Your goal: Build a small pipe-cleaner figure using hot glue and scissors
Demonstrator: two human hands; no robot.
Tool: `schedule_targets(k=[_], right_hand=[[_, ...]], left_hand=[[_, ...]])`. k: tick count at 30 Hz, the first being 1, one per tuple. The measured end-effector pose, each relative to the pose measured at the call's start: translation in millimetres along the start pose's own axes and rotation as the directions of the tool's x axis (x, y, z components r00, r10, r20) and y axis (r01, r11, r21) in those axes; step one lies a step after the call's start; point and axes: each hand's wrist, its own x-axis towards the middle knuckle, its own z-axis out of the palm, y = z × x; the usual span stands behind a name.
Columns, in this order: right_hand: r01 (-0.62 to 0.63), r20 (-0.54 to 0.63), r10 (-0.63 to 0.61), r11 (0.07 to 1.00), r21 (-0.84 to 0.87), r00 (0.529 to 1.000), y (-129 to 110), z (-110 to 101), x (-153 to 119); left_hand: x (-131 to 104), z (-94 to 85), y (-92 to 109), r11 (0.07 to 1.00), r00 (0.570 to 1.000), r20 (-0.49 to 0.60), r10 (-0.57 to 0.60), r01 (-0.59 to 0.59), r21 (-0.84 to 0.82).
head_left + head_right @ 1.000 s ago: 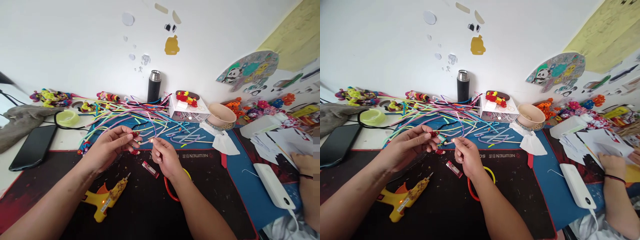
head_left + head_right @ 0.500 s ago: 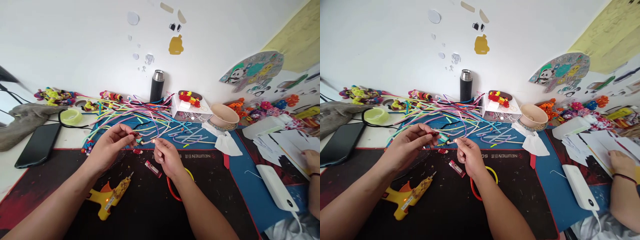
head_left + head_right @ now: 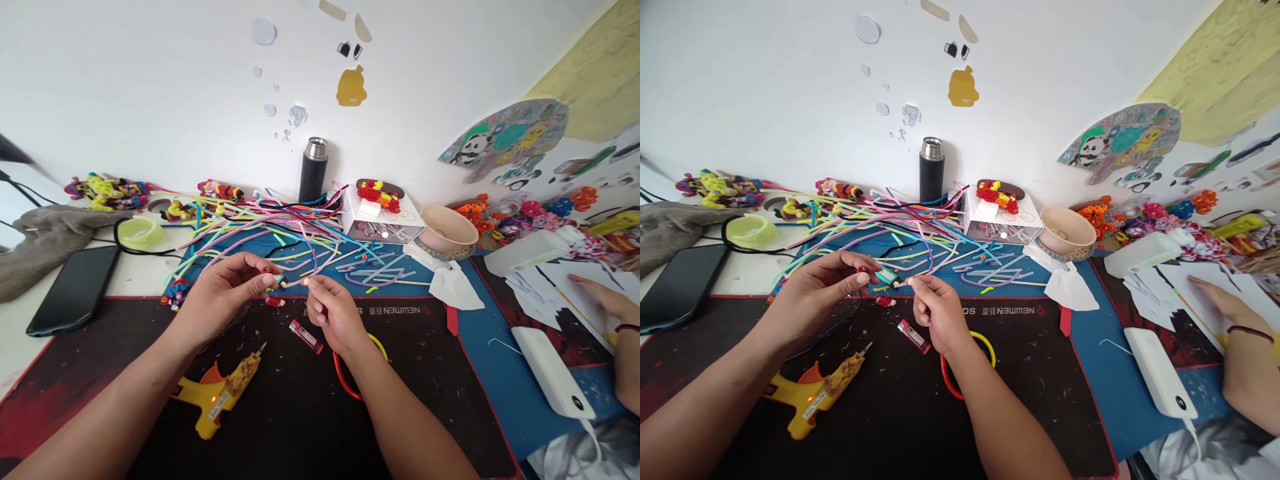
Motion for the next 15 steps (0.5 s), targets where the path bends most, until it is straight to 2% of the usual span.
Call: schedule_targets(k=[3,10,15], right_hand=[[-0.003,-0.003,0.003,1.000,0.007,1.000,-0.1,0.3,-0.2],[0.000,0.014,0.000,1.000,-0.002,1.000,0.2,-0.6,-0.4],[0.011,0.012,-0.011,1.000,-0.007,1.000,2.0,-0.7,0.5]], left_hand=[[-0.1,0.6,0.2,0.999,0.999,0.026,-0.031,0.031,0.019],[0.0,-2.5,-7.2,0.984,1.000,-0.010,-0.016,0.017,0.179],[0.2,-2.0,-6.1,0.977,0.999,0.030,-0.024,0.017,0.212]])
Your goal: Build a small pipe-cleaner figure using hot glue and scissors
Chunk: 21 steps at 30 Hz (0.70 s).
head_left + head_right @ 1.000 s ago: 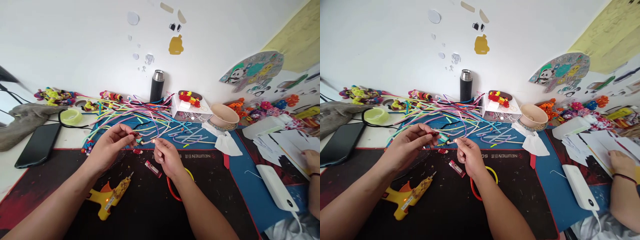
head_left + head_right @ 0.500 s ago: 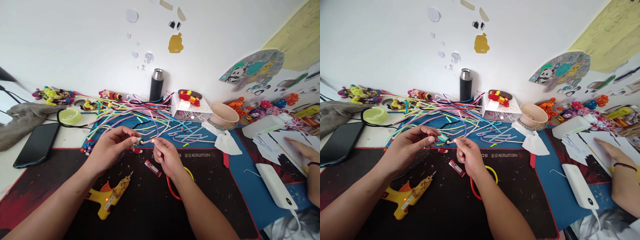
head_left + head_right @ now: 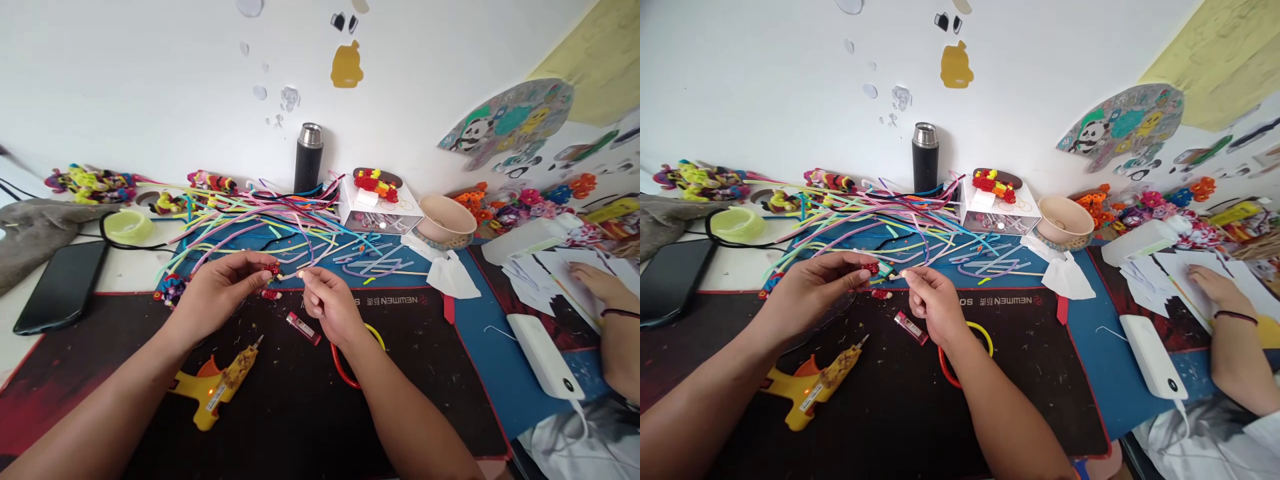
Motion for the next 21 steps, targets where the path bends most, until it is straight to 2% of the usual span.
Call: schedule_targets(k=[5,14,21], right_hand=[[0.014,-0.007,-0.014,1.000,-0.011,1.000,1,1,-1],[0.065,-0.014,-0.066,0.994,-0.084,0.998,5,2,-1],[0.114,0.012,-0.113,0.978,-0.176,0.993,6,4,-2]], left_hand=[[1,0.4,-4,0.999,0.999,0.034,0.032,-0.030,-0.043],[-1,3.2,-10,0.999,0.995,0.087,0.048,-0.048,-0.002],[-3,6.6,-8,0.997,0.995,0.082,0.057,-0.060,0.042]])
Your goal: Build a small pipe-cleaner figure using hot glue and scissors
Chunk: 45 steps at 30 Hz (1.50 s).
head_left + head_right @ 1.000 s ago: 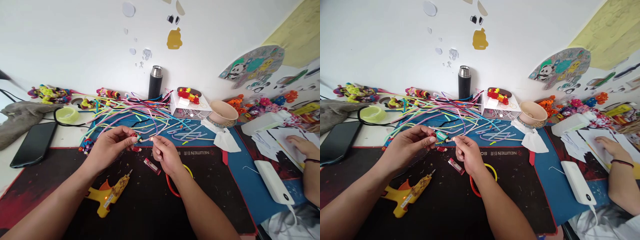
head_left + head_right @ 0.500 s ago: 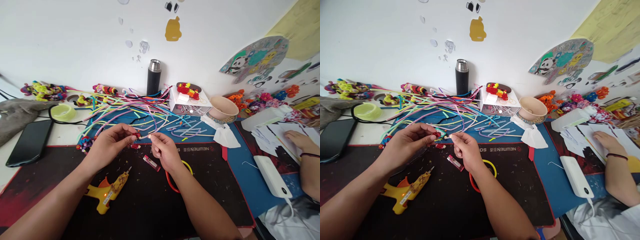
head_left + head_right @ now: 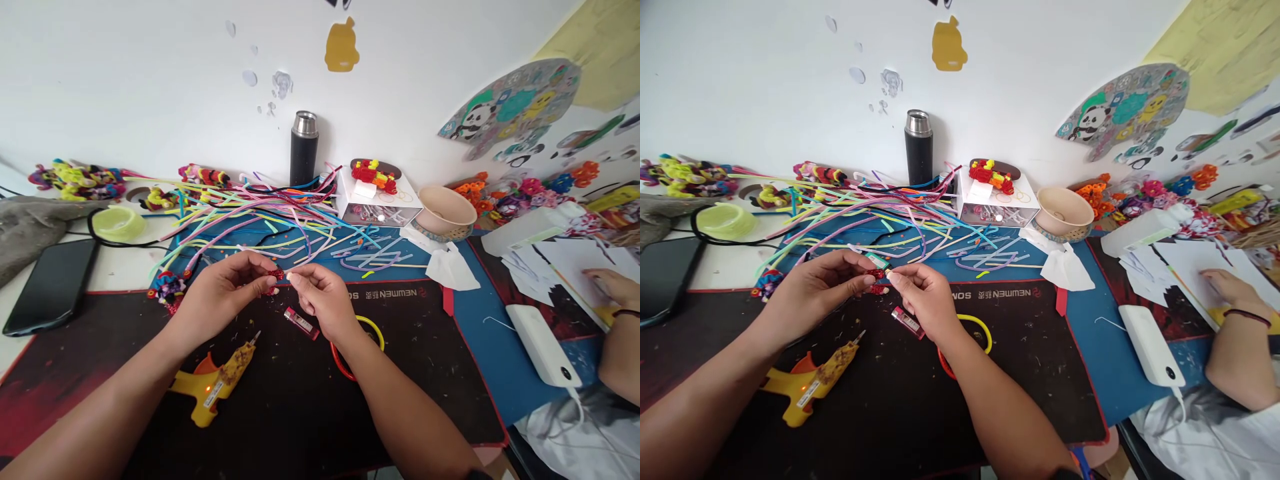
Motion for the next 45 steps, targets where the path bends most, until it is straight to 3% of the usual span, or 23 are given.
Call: schedule_targets(k=[34,45], right_hand=[[0.011,0.033,-0.008,0.996,-0.092,0.999,0.4,-0.9,0.1],[0.006,0.025,-0.002,0.992,-0.125,1.000,-0.4,-0.6,0.0]], left_hand=[[-3.0,0.4,-6.1,0.990,0.999,0.029,0.046,-0.050,0.135],[-2.9,1.5,-8.0,0.995,1.000,0.014,0.021,-0.022,0.094]])
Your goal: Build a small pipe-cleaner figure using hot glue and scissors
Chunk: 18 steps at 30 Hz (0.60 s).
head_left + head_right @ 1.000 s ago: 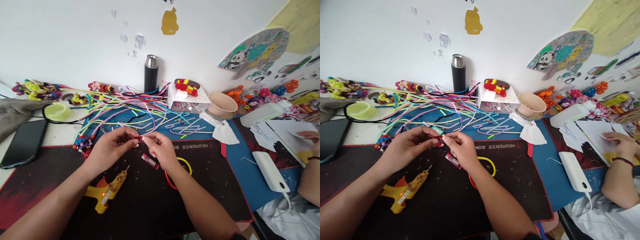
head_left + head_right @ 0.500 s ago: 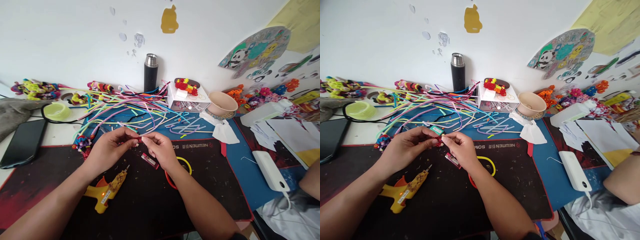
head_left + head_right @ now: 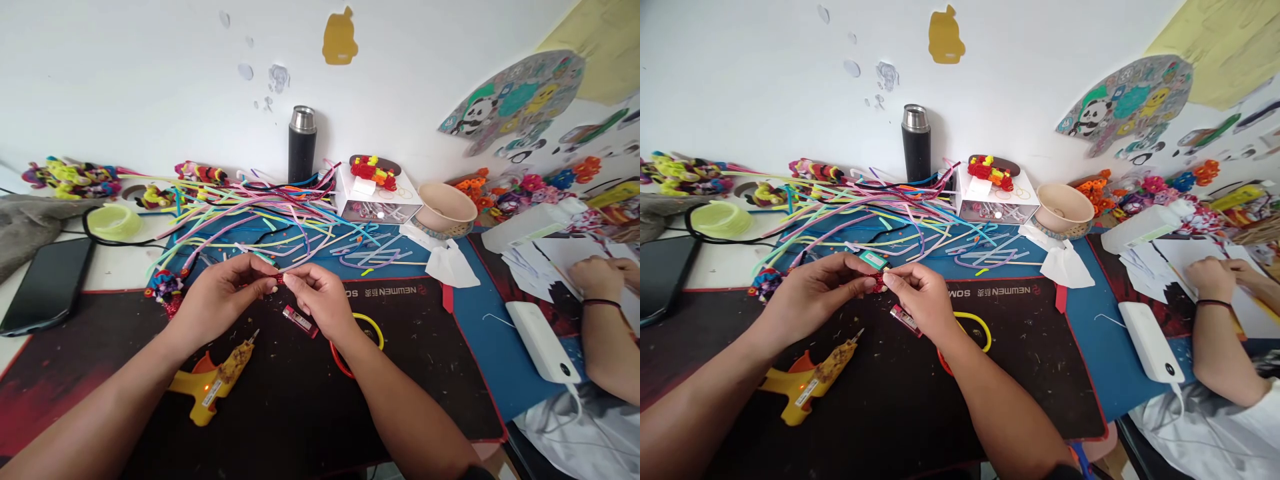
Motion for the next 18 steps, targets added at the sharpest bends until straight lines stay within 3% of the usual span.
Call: schedule_targets(k=[18], right_hand=[[0.042,-0.043,-0.042,0.999,0.017,0.998,-3.5,-0.5,-1.7]], left_hand=[[2.4,-1.9,9.7,1.000,1.000,-0.019,-0.016,0.016,0.001]])
